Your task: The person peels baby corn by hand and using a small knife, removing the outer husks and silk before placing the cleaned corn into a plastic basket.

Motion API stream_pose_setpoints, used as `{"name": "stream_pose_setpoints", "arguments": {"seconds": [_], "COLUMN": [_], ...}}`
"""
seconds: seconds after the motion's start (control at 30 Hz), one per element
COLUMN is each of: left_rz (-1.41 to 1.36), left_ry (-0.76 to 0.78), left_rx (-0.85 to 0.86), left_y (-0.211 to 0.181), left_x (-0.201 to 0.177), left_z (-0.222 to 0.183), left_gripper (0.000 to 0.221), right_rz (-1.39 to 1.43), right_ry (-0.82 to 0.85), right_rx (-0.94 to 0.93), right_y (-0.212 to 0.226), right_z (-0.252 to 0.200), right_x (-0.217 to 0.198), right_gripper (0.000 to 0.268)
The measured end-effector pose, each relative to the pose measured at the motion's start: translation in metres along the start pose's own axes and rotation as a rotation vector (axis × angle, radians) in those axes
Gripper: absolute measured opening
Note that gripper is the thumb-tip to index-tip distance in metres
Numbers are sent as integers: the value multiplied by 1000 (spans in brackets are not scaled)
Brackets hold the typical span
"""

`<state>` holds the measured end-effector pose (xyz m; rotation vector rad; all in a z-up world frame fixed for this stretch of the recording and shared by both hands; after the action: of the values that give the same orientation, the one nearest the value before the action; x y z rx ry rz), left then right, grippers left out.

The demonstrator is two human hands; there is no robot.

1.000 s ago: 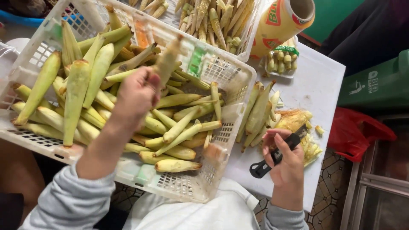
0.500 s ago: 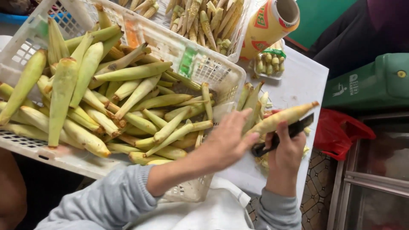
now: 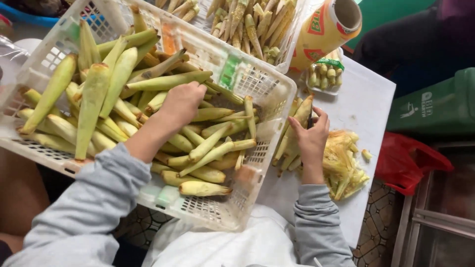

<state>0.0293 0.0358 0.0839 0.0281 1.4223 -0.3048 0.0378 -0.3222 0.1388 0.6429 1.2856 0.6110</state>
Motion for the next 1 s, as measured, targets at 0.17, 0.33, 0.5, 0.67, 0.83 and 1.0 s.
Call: {"name": "stream_pose_setpoints", "arguments": {"seconds": [0.17,0.33,0.5,0.67,0.83,1.0], "left_rz": [279,411,439,387,299,-1097], "left_ry": [-95,-153,-71,-176,-178,-266], "left_rx": [329,468,587,564,354,-29], "left_y": [-28,-37,-36,-35,-27,-17], "left_x": [49,99,121,73,25,-70], "left_z": [17,34,38,26,16,18], "left_gripper": [14,12,14,13,15,9], "right_rz": [54,148,226,312,392,580], "right_ry": [23,-4,-106,-115,-111,-79], "right_rx": [43,56,115,183,222,74], "right_y": [5,-2,-39,-30,1,56], "right_z": [-12,-26,-31,-40,-48,-48], "right_x": [-7,-16,-24,-38,-53,-66], "right_gripper": [73,55,46,41,34,14]}}
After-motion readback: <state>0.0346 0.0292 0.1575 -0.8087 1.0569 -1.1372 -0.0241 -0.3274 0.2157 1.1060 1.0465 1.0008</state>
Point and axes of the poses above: each hand's wrist, its own z-axis towards the middle knuckle, its own x-axis out of the palm, y = z × x, the point moved 9 cm from there along z, towards the middle knuckle
